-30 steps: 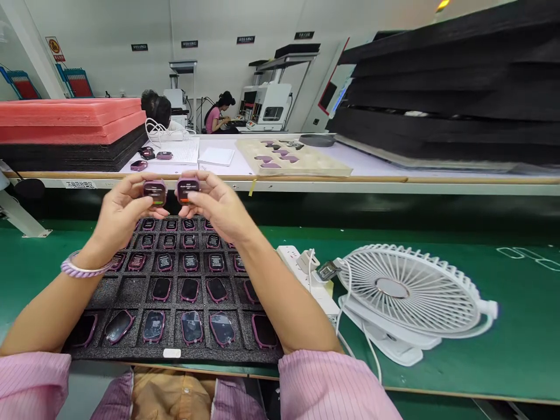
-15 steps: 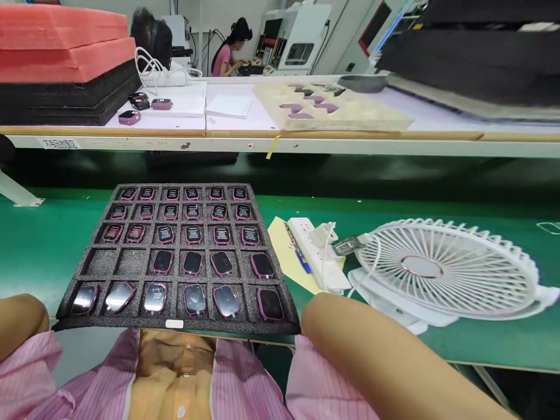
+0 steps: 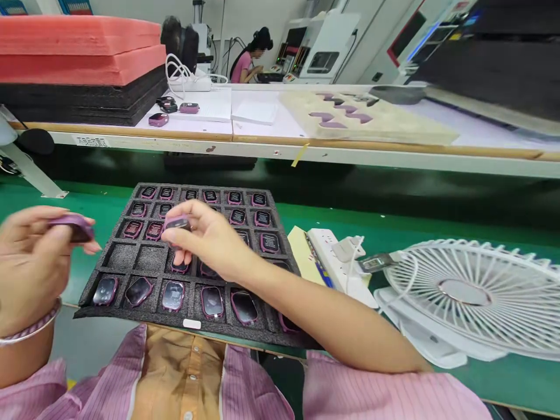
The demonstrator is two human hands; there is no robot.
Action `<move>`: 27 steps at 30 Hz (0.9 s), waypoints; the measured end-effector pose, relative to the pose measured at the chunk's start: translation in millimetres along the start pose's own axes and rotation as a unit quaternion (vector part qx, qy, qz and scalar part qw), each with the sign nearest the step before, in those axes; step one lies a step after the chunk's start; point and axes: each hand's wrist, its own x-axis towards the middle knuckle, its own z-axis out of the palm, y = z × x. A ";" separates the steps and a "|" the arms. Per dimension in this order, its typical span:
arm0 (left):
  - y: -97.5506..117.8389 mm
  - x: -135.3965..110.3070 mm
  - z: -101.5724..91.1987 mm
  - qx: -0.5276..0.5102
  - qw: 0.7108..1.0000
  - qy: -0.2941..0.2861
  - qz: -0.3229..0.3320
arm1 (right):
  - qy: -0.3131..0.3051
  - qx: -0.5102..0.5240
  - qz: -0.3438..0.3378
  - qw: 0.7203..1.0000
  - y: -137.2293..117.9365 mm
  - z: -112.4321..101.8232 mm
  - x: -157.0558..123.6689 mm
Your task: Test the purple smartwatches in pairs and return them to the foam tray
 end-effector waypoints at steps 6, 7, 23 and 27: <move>-44.9 -7.4 -14.4 -0.036 0.972 -0.152 -0.176 | -0.083 0.080 0.149 0.982 61.8 8.6 20.3; -51.7 -7.6 -19.1 -0.030 0.967 -0.169 -0.189 | -0.096 0.074 0.148 0.982 66.4 8.7 22.0; -53.6 -6.1 -17.8 0.412 0.865 -0.277 0.070 | -0.084 -0.615 -0.081 0.780 44.7 6.7 24.5; -34.5 0.3 48.1 0.440 0.796 -0.393 0.133 | -0.044 -0.691 -0.062 0.719 15.0 -29.3 2.2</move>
